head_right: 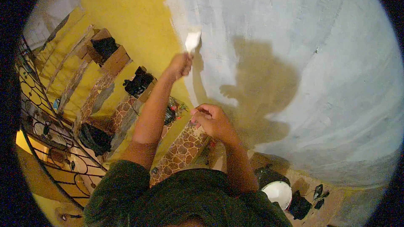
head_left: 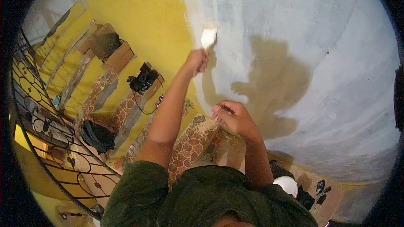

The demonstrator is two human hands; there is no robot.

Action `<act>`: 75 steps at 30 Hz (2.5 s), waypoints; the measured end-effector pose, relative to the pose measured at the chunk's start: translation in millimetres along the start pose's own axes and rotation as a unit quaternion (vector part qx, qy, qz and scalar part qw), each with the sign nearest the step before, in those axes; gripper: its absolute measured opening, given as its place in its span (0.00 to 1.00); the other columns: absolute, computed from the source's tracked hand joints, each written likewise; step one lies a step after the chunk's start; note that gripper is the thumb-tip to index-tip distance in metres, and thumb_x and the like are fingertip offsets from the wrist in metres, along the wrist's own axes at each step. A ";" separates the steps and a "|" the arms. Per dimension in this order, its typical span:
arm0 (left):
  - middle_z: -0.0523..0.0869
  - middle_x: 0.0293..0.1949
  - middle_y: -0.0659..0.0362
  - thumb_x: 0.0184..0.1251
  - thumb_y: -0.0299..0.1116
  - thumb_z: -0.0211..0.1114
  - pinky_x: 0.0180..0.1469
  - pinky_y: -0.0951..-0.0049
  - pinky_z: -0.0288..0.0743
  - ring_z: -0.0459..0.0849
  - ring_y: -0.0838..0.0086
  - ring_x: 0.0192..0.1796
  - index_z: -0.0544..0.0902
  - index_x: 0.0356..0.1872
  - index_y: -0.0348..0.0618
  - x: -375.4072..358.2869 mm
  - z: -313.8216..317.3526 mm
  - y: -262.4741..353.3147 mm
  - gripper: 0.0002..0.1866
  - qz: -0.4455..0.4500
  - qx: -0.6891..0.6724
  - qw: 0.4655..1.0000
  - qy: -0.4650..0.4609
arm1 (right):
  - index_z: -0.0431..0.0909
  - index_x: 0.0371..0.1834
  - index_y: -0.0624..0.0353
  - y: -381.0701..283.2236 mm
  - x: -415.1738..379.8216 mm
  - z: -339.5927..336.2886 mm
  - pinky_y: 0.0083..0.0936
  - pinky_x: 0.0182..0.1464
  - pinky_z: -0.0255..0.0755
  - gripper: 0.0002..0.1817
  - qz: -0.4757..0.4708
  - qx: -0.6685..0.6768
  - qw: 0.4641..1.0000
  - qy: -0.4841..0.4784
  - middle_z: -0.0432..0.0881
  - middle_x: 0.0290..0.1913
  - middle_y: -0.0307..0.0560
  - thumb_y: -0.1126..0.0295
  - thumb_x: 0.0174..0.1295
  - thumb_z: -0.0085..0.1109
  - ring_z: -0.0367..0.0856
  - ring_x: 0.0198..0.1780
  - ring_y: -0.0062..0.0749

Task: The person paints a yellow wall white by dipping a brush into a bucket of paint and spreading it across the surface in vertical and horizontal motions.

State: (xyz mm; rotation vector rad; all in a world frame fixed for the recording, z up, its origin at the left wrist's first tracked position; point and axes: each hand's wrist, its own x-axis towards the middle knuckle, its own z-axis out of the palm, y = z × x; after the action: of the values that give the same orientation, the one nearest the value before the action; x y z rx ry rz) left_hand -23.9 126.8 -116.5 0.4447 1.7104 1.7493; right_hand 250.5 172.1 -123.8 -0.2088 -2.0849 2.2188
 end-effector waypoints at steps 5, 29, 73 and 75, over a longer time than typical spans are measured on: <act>0.65 0.13 0.64 0.67 0.37 0.48 0.12 0.72 0.49 0.57 0.76 0.10 0.71 0.26 0.46 -11.3 -3.5 -88.3 0.11 -0.106 -0.007 0.994 -0.017 | 0.80 0.38 0.63 12.1 16.3 -2.2 0.19 0.32 0.71 0.11 -0.013 -0.060 0.998 0.010 0.83 0.31 0.41 0.64 0.66 0.56 0.78 0.31 0.20; 0.66 0.21 0.71 0.75 0.41 0.48 0.16 0.87 0.51 0.59 0.89 0.17 0.76 0.51 0.37 -92.1 -2.2 146.0 0.18 0.161 -0.008 0.962 -0.221 | 0.80 0.37 0.62 21.3 43.9 23.0 0.20 0.31 0.72 0.14 0.022 -0.106 0.989 0.101 0.83 0.30 0.41 0.60 0.67 0.55 0.79 0.30 0.20; 0.72 0.57 0.55 0.61 0.37 0.55 0.50 0.70 0.65 0.74 0.71 0.52 0.74 0.49 0.41 -94.5 2.3 -51.1 0.17 0.250 -0.201 0.929 -0.185 | 0.73 0.27 0.67 -84.3 210.0 -9.3 0.48 0.38 0.69 0.20 -0.274 -0.303 0.700 0.586 0.77 0.30 0.67 0.62 0.70 0.42 0.75 0.35 0.65; 0.74 0.56 0.55 0.64 0.40 0.57 0.49 0.69 0.69 0.76 0.71 0.52 0.74 0.51 0.41 -91.7 -2.6 -53.6 0.18 0.251 -0.198 0.925 -0.204 | 0.74 0.27 0.66 -78.8 209.1 -4.0 0.50 0.39 0.69 0.20 -0.225 -0.286 0.727 0.582 0.77 0.30 0.67 0.62 0.70 0.41 0.75 0.37 0.66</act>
State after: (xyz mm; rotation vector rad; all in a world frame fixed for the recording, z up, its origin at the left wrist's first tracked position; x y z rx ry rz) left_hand 53.0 62.4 -151.3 1.0436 0.9630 2.1049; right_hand 42.6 214.3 -53.4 -0.7771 -1.6242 0.6637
